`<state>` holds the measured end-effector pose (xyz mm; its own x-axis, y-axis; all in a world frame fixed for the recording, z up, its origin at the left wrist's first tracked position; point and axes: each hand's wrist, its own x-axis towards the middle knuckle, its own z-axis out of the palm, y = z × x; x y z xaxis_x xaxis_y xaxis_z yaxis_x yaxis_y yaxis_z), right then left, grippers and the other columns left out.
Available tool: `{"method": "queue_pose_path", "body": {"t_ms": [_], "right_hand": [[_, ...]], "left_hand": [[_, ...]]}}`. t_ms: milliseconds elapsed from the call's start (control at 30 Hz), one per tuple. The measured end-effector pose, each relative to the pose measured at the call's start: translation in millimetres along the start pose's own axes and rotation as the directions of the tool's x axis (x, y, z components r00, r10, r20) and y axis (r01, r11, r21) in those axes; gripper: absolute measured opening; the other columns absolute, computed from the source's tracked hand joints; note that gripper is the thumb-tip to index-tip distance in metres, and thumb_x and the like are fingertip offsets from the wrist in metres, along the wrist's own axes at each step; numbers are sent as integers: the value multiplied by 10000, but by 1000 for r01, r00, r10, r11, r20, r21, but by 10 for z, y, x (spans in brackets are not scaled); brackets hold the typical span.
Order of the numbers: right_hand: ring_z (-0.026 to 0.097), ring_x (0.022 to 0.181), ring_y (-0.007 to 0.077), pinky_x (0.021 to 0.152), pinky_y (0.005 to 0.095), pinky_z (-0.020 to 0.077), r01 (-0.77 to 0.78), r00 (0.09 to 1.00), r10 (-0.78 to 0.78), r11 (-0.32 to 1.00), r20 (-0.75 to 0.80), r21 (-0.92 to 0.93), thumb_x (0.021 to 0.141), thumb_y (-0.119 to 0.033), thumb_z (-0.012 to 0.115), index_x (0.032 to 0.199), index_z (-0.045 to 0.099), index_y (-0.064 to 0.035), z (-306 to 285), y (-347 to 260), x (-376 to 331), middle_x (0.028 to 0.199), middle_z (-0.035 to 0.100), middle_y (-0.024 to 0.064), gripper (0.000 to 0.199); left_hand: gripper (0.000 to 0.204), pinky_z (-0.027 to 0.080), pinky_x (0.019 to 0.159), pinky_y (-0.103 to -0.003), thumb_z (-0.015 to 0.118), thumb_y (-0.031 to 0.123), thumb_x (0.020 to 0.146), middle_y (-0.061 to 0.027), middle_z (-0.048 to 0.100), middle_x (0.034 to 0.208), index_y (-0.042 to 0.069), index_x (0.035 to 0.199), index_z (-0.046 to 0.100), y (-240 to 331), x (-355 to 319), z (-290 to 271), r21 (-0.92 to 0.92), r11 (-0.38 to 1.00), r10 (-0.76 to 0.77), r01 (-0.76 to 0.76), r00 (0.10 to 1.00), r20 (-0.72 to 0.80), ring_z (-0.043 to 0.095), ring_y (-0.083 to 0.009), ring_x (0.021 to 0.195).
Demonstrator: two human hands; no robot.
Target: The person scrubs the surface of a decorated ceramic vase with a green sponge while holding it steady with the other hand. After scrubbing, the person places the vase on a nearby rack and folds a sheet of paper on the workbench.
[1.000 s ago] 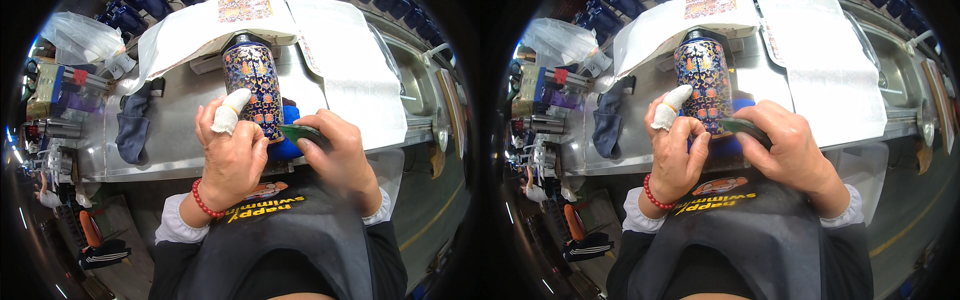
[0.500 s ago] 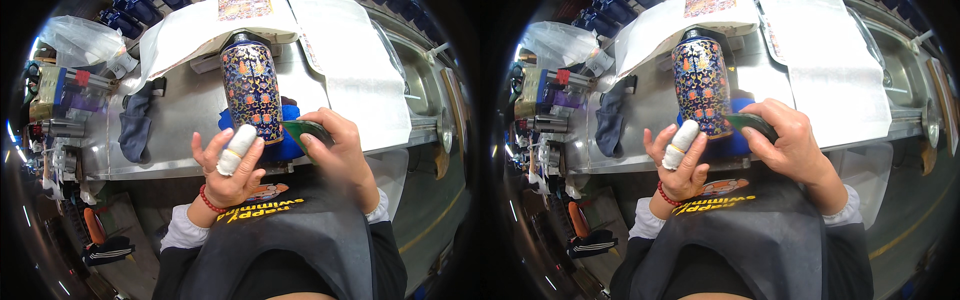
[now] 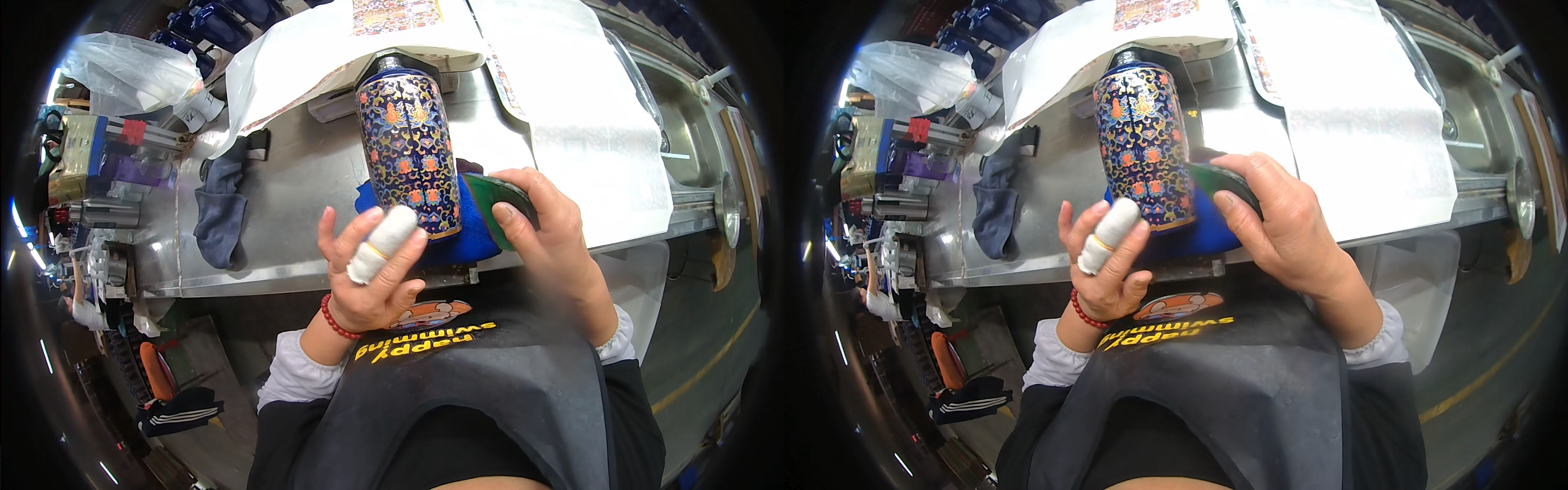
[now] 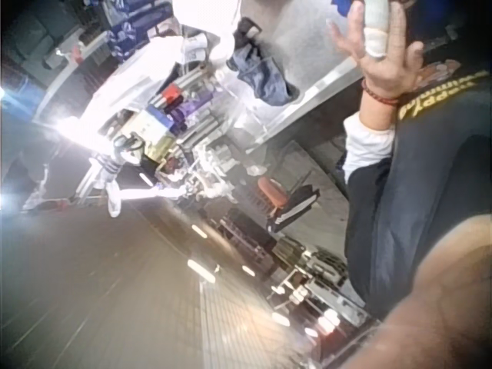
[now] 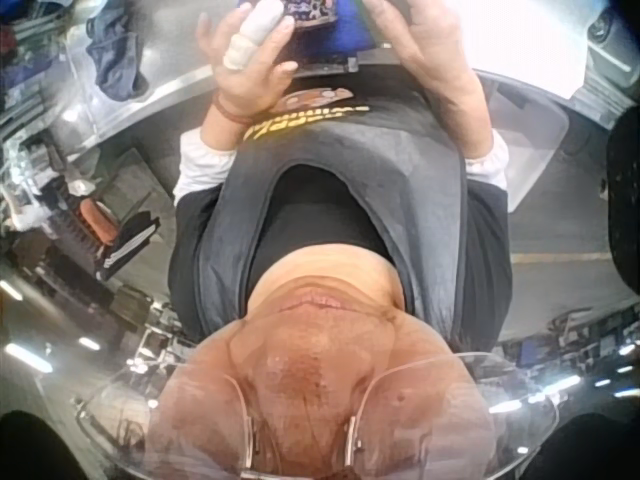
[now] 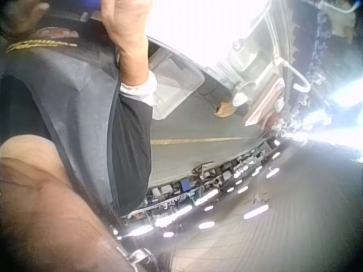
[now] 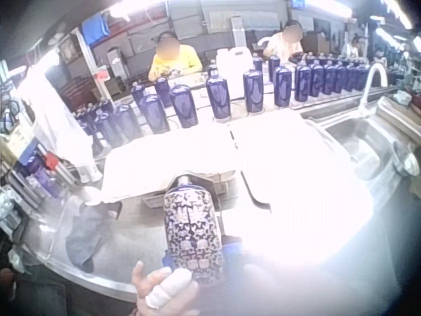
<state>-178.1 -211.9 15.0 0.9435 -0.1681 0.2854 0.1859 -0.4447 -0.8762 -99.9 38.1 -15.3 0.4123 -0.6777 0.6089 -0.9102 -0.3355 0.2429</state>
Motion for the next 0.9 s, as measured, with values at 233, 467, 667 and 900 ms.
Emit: {"method": "queue_pose_path", "body": {"t_ms": [233,467,667,900], "right_hand": [[562,1306,367,1098,394,445,250,968,-244,961,62,-120,930,130,531,1394,548,2,109,101,60,1416,554,244,482],[523,1271,460,1065,473,451,290,957,-280,930,77,-227,859,-9,689,1440,489,14,219,106,198,1427,487,300,615],[475,1307,457,1088,476,422,298,951,-273,932,143,-206,919,-86,672,1463,451,36,195,120,327,1497,402,305,600],[458,1325,446,1109,458,412,216,973,-196,959,121,-185,939,-113,667,1506,412,3,224,153,593,1529,369,275,632]], "left_hand": [[578,171,1217,-582,555,527,988,-157,670,1294,49,1281,696,-46,16,3,32,1000,0,-2,999,53,507,-350,1340],[995,132,1219,-563,422,736,949,-331,396,1528,-82,1514,382,-214,212,94,-233,951,-186,203,978,94,306,-488,1468],[1003,135,1229,-533,361,765,948,-321,416,1522,-79,1485,435,-303,348,-17,-247,967,-37,65,993,116,355,-467,1454],[1016,212,1211,-496,390,724,972,-349,266,1589,-92,1560,249,-538,661,147,-365,919,-114,147,987,110,260,-465,1495]]}}
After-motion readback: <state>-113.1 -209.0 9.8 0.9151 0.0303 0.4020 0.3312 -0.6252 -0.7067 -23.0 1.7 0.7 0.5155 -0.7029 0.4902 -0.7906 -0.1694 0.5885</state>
